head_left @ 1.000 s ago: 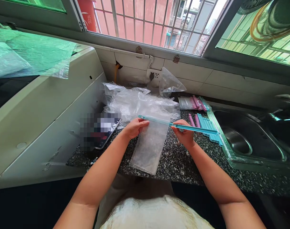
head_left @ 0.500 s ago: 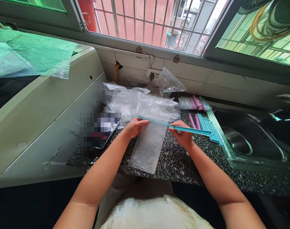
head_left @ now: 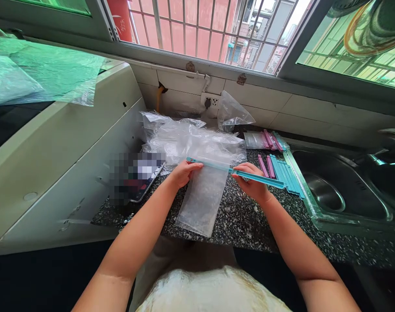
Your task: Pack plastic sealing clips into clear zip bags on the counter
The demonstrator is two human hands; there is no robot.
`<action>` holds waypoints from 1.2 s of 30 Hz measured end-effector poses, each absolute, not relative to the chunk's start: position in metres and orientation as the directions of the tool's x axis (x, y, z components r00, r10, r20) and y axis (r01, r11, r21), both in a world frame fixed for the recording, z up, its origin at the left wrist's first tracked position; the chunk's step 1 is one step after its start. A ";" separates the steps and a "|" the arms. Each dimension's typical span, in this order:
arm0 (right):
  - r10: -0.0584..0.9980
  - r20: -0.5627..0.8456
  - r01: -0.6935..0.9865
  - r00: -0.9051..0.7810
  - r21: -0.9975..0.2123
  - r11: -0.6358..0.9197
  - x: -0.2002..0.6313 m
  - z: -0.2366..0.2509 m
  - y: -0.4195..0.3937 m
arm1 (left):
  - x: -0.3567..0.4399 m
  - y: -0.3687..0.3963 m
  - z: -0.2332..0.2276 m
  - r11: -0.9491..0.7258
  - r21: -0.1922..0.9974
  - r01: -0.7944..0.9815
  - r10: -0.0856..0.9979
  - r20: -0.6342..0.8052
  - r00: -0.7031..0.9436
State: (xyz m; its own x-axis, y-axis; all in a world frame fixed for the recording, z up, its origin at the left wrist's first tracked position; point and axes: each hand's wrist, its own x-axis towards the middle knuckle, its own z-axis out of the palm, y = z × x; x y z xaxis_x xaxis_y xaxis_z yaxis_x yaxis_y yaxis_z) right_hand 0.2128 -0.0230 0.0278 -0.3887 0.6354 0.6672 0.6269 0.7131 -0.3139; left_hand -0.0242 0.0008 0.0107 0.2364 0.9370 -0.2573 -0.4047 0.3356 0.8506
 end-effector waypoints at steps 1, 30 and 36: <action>0.636 0.665 0.634 -0.392 -0.306 0.710 0.214 0.029 -0.023 | -0.024 0.001 0.010 0.334 0.852 -0.403 0.937 -0.255 0.237; 0.600 0.750 0.611 -0.279 -0.343 0.713 0.211 0.027 -0.027 | -0.014 -0.003 0.015 0.307 0.872 -0.382 0.949 -0.248 0.196; 0.569 0.773 0.603 -0.280 -0.320 0.731 0.210 0.028 -0.028 | -0.014 -0.003 0.015 0.307 0.874 -0.377 0.949 -0.250 0.193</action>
